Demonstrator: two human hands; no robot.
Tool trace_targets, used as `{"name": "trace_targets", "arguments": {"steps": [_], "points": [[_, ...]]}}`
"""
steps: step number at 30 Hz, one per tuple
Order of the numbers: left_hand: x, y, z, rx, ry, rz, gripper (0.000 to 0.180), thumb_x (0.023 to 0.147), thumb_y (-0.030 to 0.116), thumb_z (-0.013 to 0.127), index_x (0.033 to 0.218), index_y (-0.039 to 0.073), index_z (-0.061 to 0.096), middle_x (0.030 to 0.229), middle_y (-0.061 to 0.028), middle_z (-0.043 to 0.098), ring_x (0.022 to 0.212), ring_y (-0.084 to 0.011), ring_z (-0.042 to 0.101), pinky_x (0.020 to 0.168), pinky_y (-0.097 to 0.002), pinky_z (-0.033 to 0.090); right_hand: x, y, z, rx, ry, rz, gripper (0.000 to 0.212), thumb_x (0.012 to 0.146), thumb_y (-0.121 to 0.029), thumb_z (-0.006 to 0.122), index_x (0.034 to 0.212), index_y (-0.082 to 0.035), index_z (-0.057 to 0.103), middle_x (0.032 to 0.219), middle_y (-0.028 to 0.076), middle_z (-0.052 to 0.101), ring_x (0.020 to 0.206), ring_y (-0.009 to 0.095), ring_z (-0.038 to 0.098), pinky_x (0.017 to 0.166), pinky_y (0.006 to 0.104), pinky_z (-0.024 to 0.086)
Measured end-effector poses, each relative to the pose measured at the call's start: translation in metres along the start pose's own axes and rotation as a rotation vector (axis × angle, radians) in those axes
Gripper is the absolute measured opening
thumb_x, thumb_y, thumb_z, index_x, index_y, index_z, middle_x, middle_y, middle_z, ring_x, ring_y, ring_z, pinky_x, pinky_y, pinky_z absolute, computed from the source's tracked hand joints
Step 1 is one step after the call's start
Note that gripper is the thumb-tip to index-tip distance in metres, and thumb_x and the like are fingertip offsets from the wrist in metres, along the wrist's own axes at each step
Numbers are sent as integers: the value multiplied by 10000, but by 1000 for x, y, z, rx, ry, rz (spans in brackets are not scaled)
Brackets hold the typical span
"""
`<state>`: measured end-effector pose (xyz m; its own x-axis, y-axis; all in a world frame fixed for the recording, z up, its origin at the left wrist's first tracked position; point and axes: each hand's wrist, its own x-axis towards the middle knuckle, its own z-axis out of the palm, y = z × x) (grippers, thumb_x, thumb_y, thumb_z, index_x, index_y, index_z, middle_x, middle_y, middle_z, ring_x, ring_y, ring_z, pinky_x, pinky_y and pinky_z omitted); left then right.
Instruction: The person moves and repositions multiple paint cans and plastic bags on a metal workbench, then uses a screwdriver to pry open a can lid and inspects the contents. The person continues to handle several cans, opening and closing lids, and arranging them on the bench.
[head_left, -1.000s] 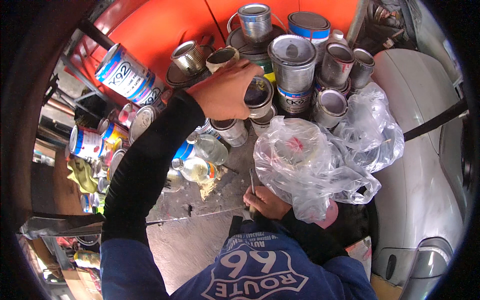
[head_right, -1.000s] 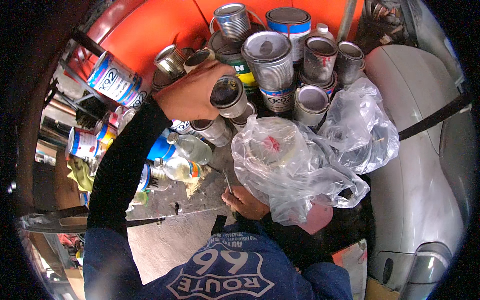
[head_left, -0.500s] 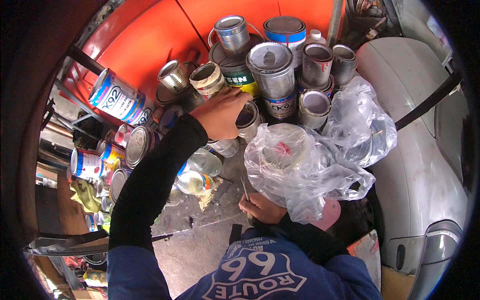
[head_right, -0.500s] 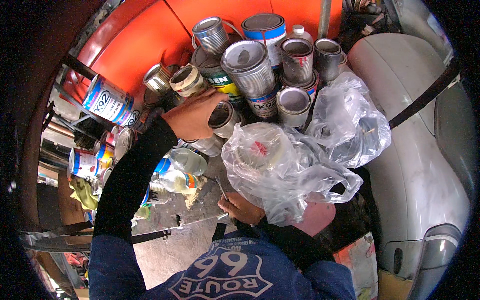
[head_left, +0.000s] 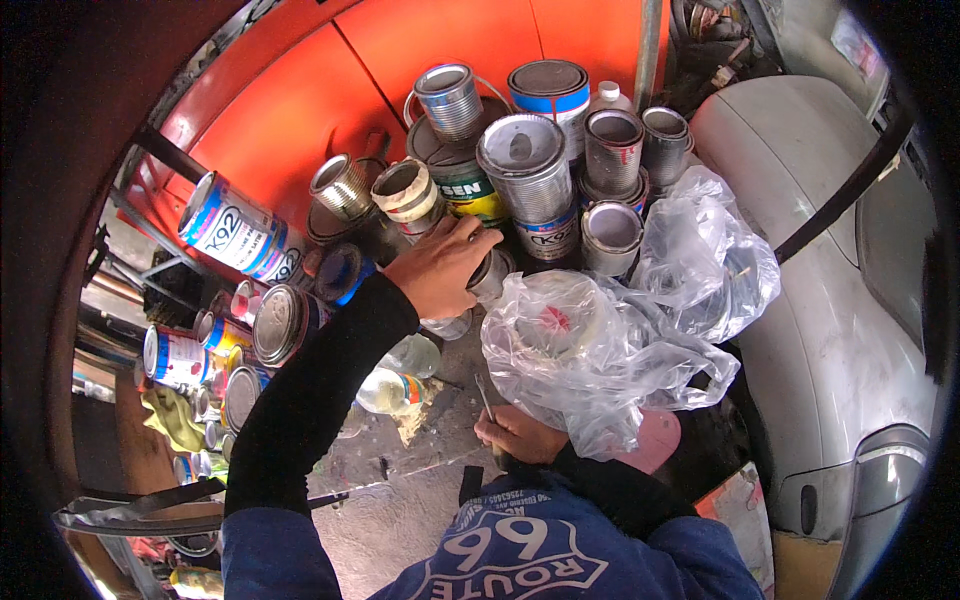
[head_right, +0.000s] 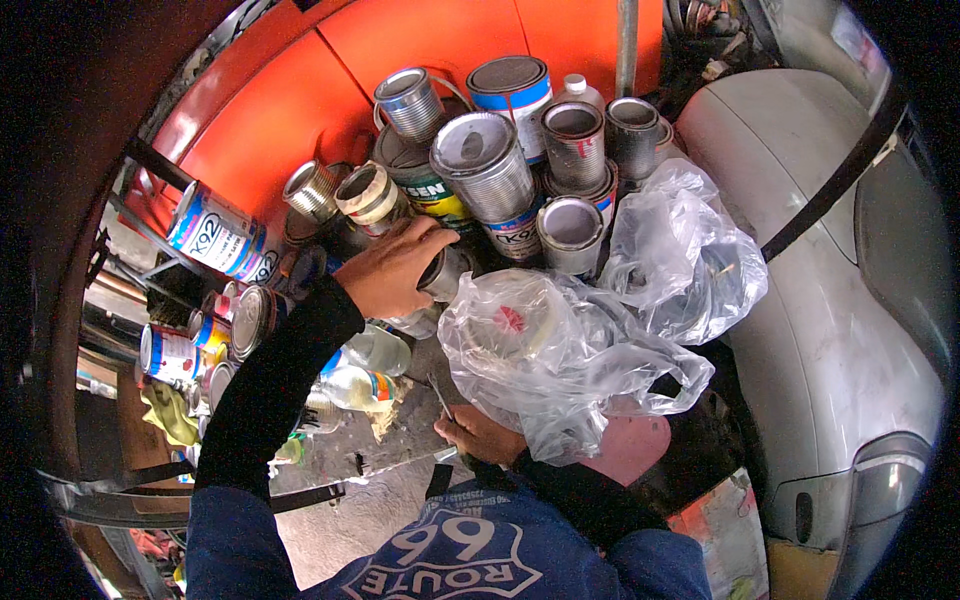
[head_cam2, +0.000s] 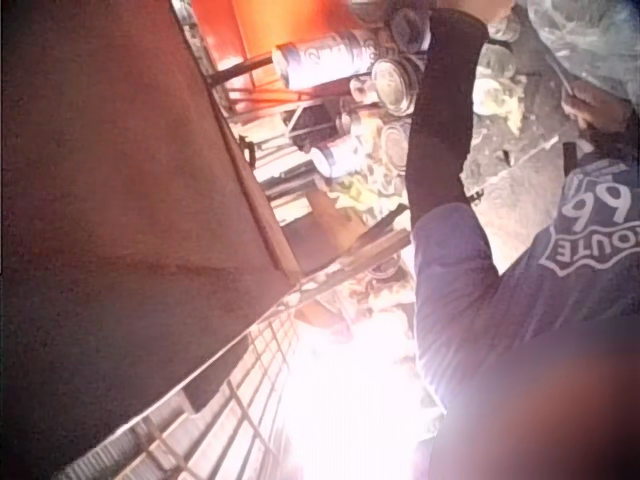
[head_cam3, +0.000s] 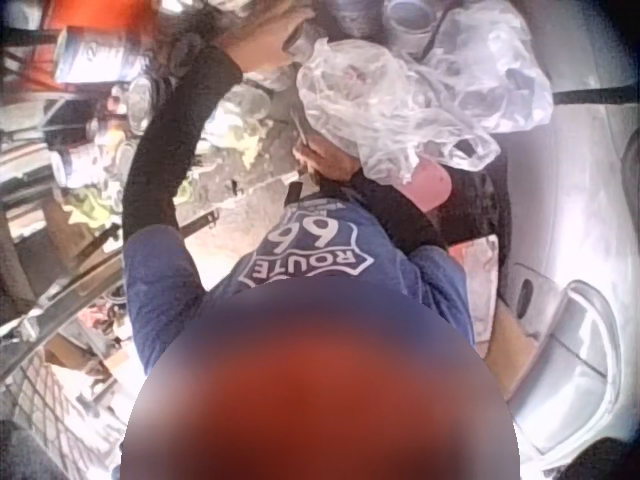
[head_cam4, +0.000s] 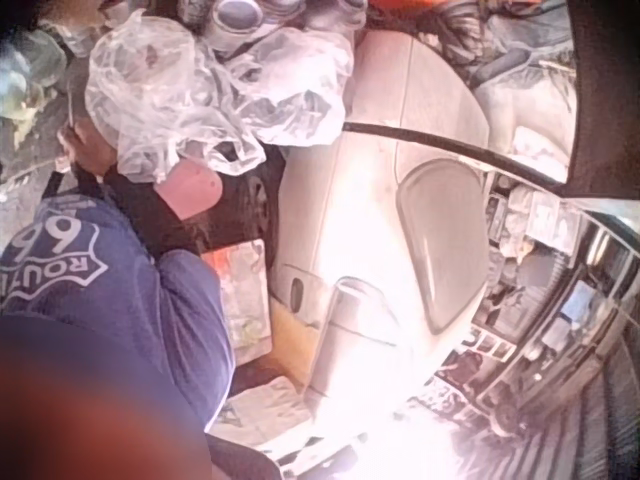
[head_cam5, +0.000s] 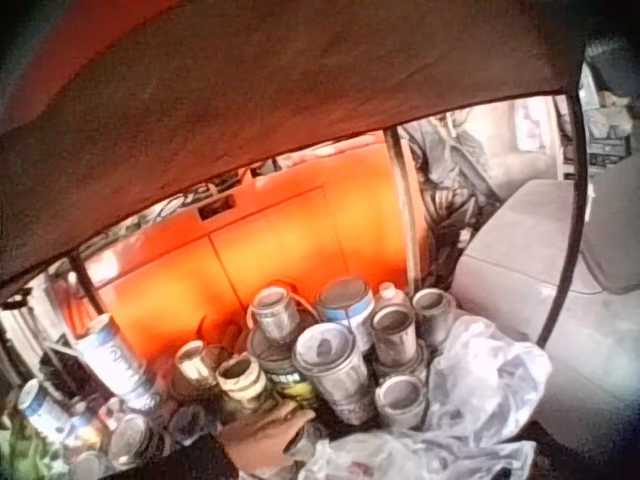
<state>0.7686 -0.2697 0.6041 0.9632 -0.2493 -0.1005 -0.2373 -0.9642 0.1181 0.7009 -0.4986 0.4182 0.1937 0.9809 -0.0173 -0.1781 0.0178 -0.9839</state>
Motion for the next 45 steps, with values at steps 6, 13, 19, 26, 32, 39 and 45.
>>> {"name": "trace_targets", "arguments": {"steps": [6,13,19,26,32,39,45], "points": [[5,3,8,166,20,23,854,662,114,806,1429,-16,454,1325,-194,487,1266,-378,473,1116,-456,392,-1,-4,0,-38,27,19,385,1091,-369,479,897,-43,542,699,14,476,653,142,451,591,339,389],[21,-6,13,139,154,8,723,657,88,716,1336,-14,491,1210,-186,545,1187,-379,509,1034,-489,427,0,-2,0,-54,22,-7,362,1094,-335,471,886,-46,539,702,21,482,658,156,448,612,347,394],[26,-4,11,19,106,37,745,657,111,753,1334,-19,471,1239,-209,540,1221,-397,513,1079,-476,417,0,-4,1,-58,37,-45,352,1094,-317,476,871,-48,522,708,18,474,658,152,437,608,350,389],[15,9,12,129,134,-25,906,688,194,849,1451,-28,413,1385,-222,469,1288,-392,486,1107,-444,422,0,-4,1,-23,42,-16,346,1093,-312,484,875,-47,527,699,17,462,650,149,435,597,348,384],[7,21,30,207,279,-74,930,697,239,868,1456,-39,407,1378,-224,480,1270,-397,492,1101,-469,421,0,-3,0,-16,17,19,326,1088,-298,503,887,-43,534,686,21,453,642,152,436,588,354,381],[18,18,27,187,271,-178,927,694,225,863,1446,-57,400,1422,-247,471,1311,-418,478,1137,-477,391,0,-3,1,-55,54,-59,315,1080,-283,522,889,-33,533,699,50,459,652,161,444,596,360,384],[20,8,21,-6,235,-96,902,689,212,857,1435,-37,416,1469,-253,423,1330,-434,461,1154,-479,377,1,-1,0,-83,51,-27,337,1080,-307,520,886,-32,539,722,47,485,664,161,455,606,357,400]]}}
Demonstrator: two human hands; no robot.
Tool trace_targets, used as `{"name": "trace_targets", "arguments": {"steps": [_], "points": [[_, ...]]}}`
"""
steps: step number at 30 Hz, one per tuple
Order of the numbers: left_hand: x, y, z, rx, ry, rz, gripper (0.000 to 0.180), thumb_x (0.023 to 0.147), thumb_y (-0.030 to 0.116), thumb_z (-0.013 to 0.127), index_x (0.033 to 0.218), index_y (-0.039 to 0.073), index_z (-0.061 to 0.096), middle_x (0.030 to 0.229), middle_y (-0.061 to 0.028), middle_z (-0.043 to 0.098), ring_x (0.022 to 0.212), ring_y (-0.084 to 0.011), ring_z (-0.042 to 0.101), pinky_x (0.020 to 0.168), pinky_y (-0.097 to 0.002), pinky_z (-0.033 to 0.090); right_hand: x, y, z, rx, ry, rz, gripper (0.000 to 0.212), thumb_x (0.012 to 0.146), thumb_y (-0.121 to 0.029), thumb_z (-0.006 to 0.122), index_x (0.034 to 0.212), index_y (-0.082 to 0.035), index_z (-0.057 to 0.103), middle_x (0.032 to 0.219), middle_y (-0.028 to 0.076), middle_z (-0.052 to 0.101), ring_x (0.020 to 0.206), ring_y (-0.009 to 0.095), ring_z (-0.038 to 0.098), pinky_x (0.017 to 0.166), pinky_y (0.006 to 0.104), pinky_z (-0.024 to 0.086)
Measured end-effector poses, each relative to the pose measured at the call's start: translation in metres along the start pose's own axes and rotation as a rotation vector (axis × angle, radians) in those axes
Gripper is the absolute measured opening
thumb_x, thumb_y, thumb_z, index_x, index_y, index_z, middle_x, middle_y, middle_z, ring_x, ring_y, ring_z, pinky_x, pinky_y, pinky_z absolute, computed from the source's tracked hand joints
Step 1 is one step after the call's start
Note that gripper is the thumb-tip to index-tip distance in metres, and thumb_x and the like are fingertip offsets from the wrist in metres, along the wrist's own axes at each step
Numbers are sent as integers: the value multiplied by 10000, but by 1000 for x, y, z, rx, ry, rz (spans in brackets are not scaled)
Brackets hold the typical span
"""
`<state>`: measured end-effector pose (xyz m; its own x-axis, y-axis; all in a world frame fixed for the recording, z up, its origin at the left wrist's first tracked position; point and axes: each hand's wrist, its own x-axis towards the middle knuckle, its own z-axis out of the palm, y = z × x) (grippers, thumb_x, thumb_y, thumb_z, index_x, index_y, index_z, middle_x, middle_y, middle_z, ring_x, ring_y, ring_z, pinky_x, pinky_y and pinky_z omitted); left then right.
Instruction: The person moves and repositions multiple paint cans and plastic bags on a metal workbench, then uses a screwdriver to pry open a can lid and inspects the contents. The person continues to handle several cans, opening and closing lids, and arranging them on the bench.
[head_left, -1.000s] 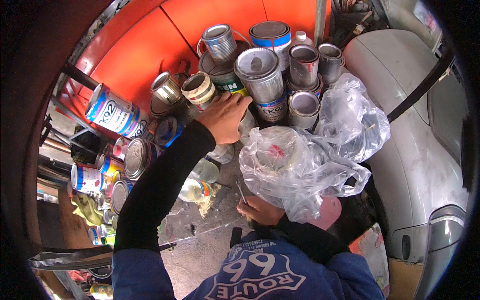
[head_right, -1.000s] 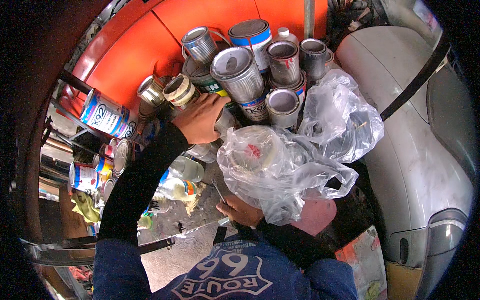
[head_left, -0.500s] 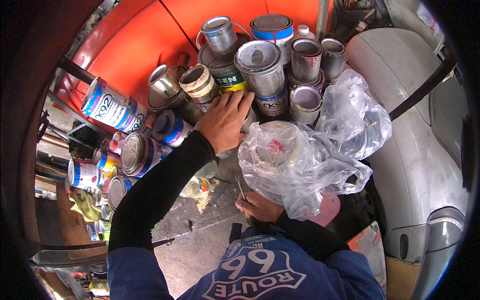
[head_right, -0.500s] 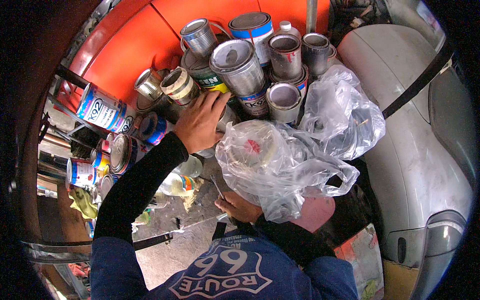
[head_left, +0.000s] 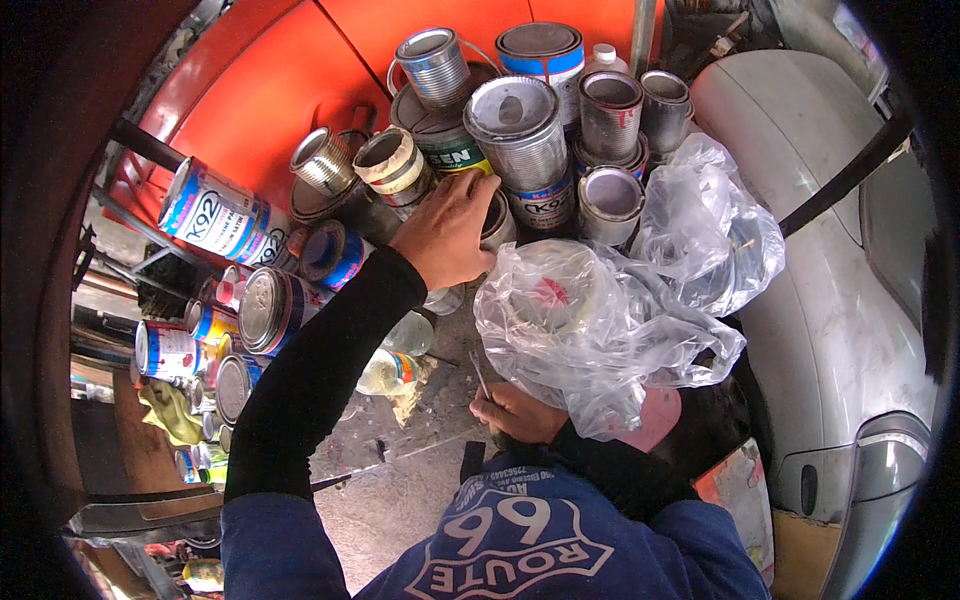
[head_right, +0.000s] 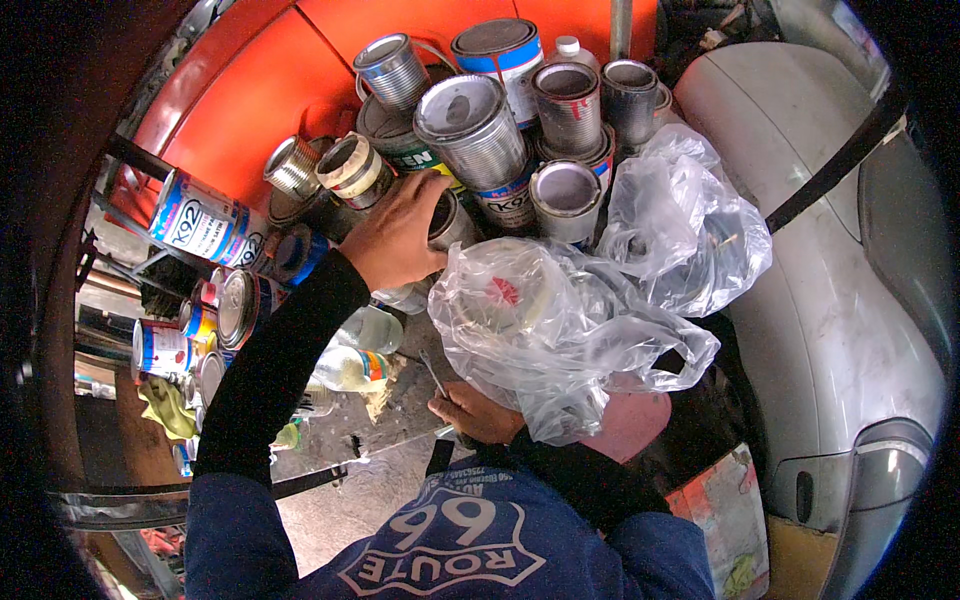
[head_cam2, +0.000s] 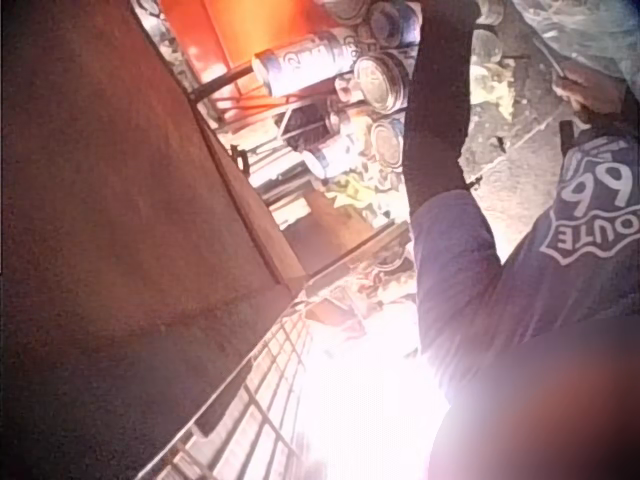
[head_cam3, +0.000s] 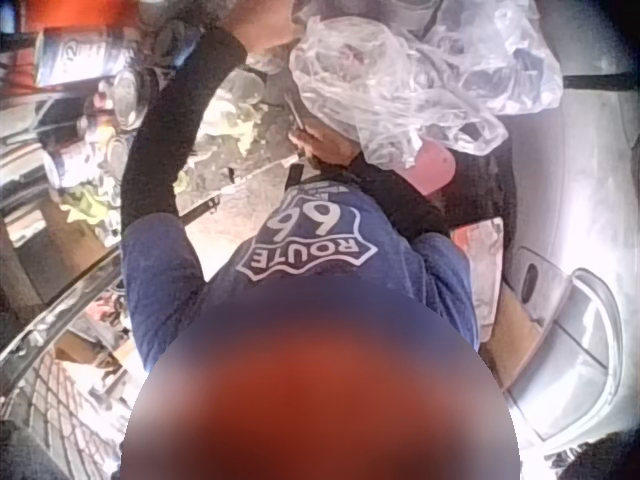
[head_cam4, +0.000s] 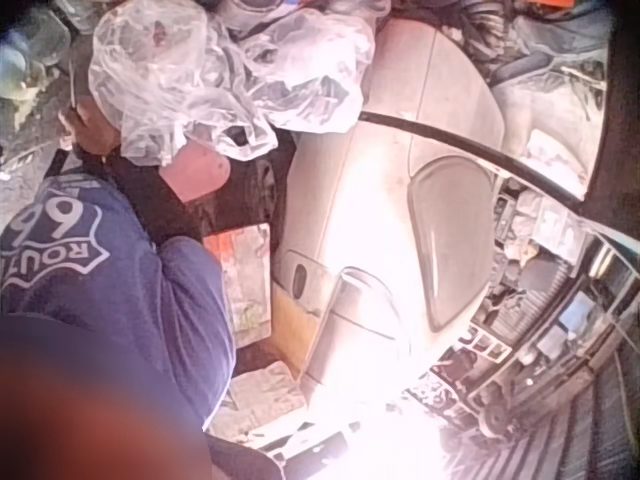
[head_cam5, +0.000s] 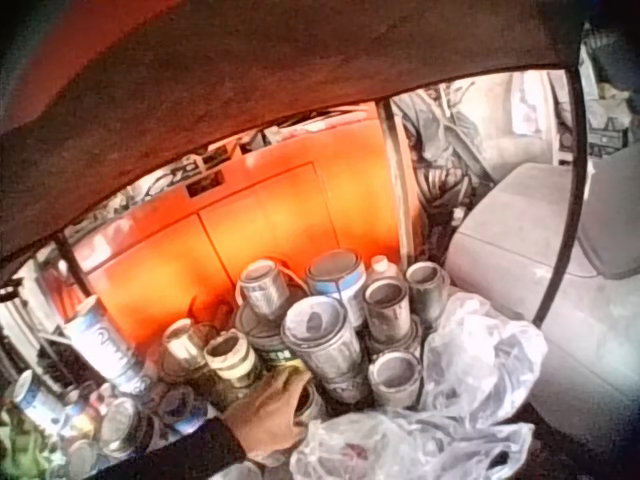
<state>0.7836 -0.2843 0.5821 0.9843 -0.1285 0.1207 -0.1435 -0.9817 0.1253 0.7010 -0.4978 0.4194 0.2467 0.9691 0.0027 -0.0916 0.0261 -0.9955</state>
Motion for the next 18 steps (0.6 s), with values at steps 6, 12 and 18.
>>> {"name": "trace_targets", "arguments": {"steps": [6,12,18], "points": [[-13,15,5,143,90,-38,899,716,213,844,1474,15,404,1452,-208,421,1369,-423,418,1129,-501,380,0,-1,-3,-39,-57,99,333,1085,-335,512,945,-41,576,765,35,544,716,144,512,669,332,440],[-30,16,14,156,98,-66,891,760,190,820,1522,69,374,1486,-188,402,1388,-399,400,1142,-516,337,-1,-4,-4,39,-69,78,321,1085,-340,520,966,-50,588,768,20,557,714,119,522,665,312,445],[-82,52,33,-130,427,-153,697,891,165,737,1490,22,411,1433,-220,488,1342,-392,484,1108,-487,389,-1,-8,-3,-2,-56,112,397,1088,-381,492,904,-36,557,737,70,505,706,178,493,675,359,436]]}}
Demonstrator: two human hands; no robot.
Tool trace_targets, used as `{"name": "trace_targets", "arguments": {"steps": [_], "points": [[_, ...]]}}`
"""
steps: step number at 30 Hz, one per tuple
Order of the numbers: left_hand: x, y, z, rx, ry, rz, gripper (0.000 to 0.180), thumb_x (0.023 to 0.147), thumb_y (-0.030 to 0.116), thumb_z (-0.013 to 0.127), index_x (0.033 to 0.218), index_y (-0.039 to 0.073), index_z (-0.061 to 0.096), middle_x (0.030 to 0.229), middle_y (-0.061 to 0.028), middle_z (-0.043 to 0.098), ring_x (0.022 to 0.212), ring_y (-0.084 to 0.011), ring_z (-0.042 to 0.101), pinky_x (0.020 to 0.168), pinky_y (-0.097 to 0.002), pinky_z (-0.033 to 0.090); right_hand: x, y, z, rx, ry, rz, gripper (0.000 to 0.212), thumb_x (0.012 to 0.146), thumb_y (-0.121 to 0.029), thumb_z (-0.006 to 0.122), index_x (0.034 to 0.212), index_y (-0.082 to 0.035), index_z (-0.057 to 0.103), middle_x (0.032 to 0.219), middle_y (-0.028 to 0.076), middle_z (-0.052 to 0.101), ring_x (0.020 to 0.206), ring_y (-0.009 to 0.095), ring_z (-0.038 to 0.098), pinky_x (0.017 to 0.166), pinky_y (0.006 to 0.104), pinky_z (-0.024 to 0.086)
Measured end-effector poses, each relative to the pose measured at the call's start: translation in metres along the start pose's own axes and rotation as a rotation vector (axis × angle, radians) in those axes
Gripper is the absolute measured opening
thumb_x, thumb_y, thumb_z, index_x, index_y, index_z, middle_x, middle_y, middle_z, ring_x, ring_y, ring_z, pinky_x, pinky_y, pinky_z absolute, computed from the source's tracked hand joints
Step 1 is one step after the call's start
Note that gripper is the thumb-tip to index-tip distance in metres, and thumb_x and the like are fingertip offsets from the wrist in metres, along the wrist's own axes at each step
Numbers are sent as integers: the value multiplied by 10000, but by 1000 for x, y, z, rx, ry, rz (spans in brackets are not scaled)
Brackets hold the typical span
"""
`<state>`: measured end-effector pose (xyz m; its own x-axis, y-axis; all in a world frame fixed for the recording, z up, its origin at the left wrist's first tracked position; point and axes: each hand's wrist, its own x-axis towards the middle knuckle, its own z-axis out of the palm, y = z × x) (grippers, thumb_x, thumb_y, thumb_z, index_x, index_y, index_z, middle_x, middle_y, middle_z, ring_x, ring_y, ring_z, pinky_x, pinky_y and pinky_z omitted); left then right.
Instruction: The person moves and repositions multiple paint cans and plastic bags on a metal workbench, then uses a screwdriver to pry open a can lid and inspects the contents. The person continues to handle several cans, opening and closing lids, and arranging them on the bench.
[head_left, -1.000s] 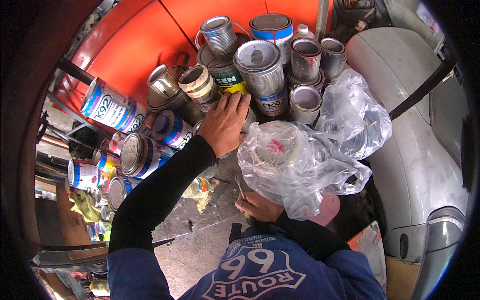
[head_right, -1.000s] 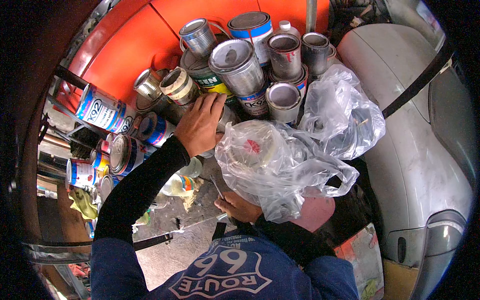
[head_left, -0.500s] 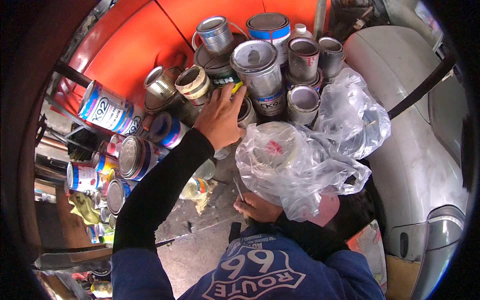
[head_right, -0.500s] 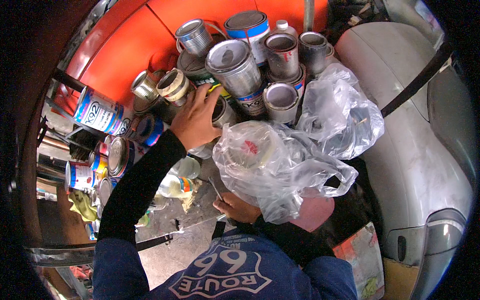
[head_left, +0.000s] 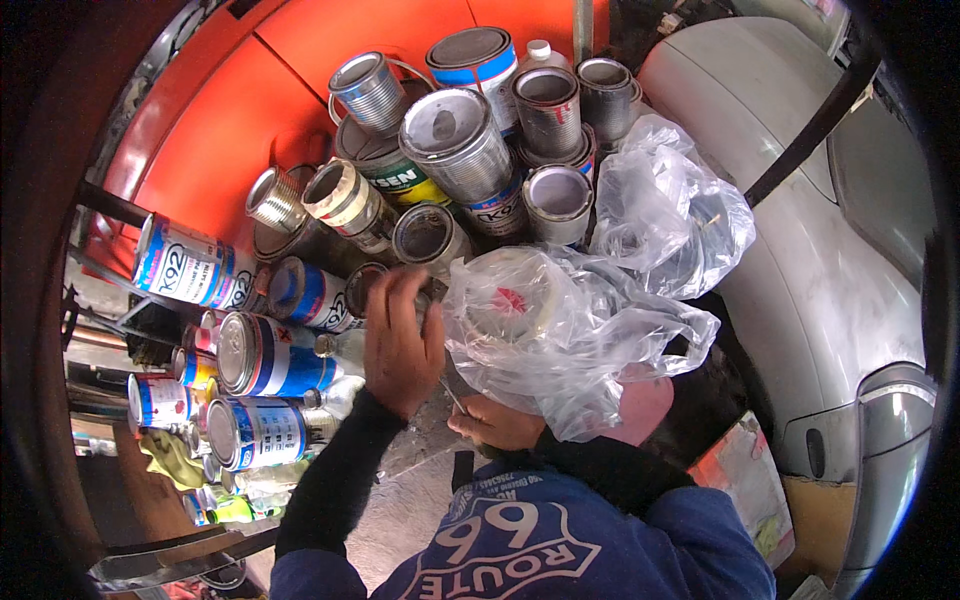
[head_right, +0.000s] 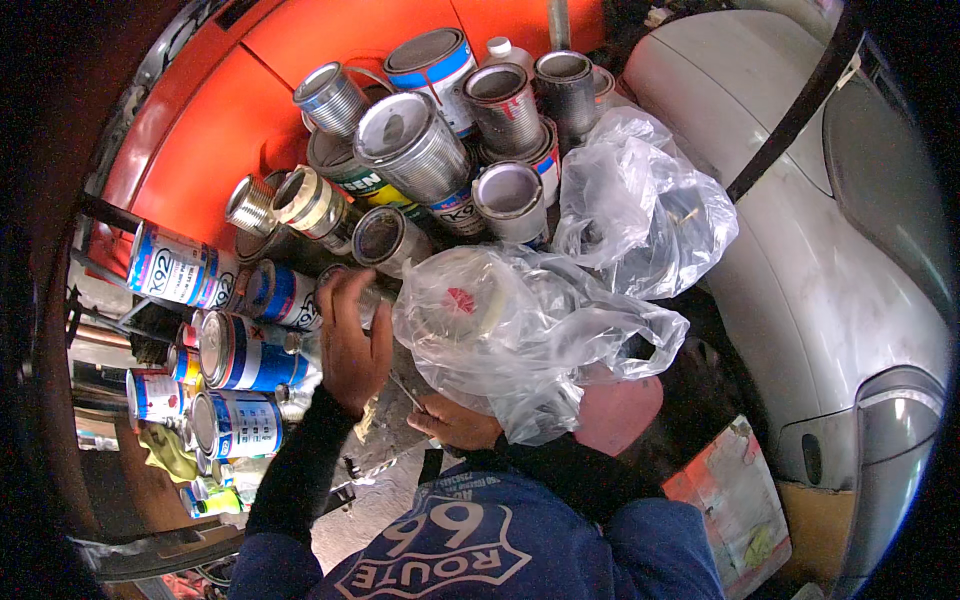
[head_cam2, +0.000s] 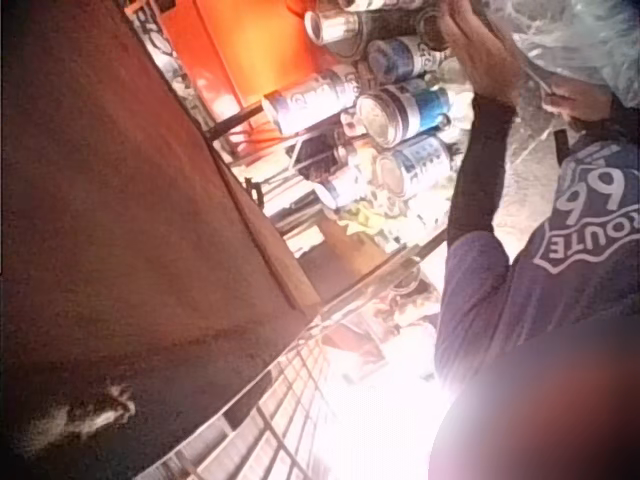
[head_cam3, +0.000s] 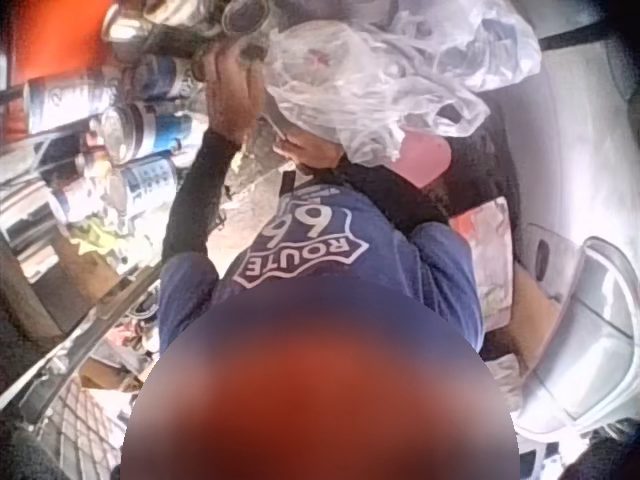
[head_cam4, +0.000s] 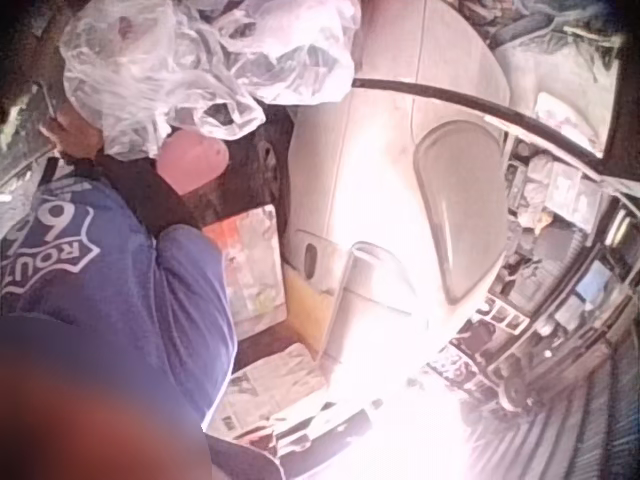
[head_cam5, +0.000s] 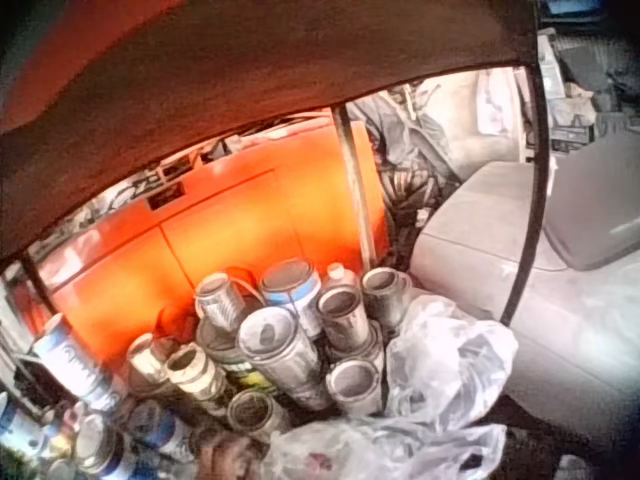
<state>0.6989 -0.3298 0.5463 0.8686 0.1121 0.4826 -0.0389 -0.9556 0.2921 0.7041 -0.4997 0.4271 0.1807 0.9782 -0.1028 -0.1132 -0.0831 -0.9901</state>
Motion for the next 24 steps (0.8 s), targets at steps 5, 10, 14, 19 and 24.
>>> {"name": "trace_targets", "arguments": {"steps": [5,10,14,19,24], "points": [[-21,1,10,-796,-445,-464,427,1031,267,595,1349,-10,523,1206,-219,639,1105,-348,649,970,-413,496,-3,-2,-3,-272,-30,-45,419,1081,-409,483,923,-34,586,738,99,543,714,228,541,699,397,451],[-8,-40,8,-749,-758,-326,470,1088,356,510,1387,-7,529,1254,-144,651,1131,-239,634,979,-356,498,-5,12,-9,-309,-129,-143,405,1082,-389,467,931,-36,593,738,116,573,735,265,582,734,401,474],[-38,-42,41,-1173,-619,-699,470,1115,374,434,1364,-8,548,1289,-101,632,1159,-228,619,995,-349,495,-12,26,-1,-34,0,-236,311,1088,-301,460,1023,-27,590,846,90,584,773,219,590,767,362,485],[-41,-63,104,-519,-277,-161,405,1020,209,538,1382,31,567,1346,-194,610,1189,-292,613,1060,-411,462,-10,29,2,8,134,-363,254,1083,-231,469,1125,-4,574,1022,97,593,864,173,618,799,323,498],[-22,-85,137,-525,-306,-198,478,929,173,600,1387,47,552,1377,-245,532,1296,-436,487,1104,-482,394,-12,20,-4,-79,119,-263,240,1080,-217,473,1134,-9,579,1017,93,607,857,167,615,805,320,498]]}}
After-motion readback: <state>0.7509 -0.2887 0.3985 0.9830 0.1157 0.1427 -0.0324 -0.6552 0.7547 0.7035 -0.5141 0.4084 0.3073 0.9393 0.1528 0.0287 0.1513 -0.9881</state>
